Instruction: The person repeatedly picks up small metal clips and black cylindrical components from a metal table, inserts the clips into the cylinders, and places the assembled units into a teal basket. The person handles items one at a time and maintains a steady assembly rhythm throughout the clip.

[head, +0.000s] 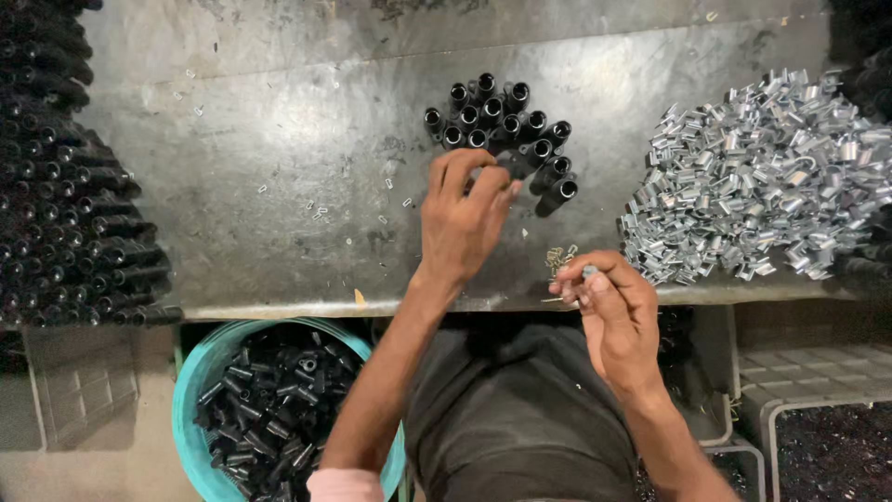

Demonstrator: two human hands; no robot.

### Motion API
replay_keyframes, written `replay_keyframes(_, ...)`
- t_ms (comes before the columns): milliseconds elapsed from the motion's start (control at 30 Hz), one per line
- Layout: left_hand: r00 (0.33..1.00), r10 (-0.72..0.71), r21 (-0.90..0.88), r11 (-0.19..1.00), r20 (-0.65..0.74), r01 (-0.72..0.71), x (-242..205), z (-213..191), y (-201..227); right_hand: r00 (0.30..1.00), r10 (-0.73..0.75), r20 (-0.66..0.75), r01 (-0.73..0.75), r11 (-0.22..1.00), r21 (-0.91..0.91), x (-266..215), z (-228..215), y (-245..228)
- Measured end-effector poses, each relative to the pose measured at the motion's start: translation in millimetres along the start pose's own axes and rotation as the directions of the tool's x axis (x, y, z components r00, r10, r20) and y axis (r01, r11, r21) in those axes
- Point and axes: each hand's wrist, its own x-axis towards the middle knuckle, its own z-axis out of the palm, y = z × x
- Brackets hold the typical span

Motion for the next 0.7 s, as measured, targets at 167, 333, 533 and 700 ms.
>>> replay_keyframes(167, 0.813, -0.435, -0.822, 0.236, 0.387, 0.518, -46.2, -35.9, 47.7, 0.991, 0.106, 0.082, -0.100, 0.993, -0.069, 1.8, 5.1, -6.4)
replay_keyframes(333, 0.697, -0.411, -0.681, 0.214, 0.587, 0.700, -55.2, -65.4, 66.7, 0.974, 0.212, 0.079, -0.218, 0.974, 0.067, 2.0, 23.1, -11.3)
replay_keyframes(533, 0.906, -0.122, -0.350, 0.895, 0.406, 0.277, -41.8, -73.2, 60.7, 0.975, -0.083, 0.208, 0.209, 0.671, -0.711, -5.0, 36.0, -34.2)
replay_keyframes(700, 0.900, 0.085, -0.211, 0.978, 0.428, 0.008, -36.9, -70.8, 60.6, 0.982, -0.072, 0.173, 0.182, 0.578, -0.795, -2.5, 37.6, -45.5)
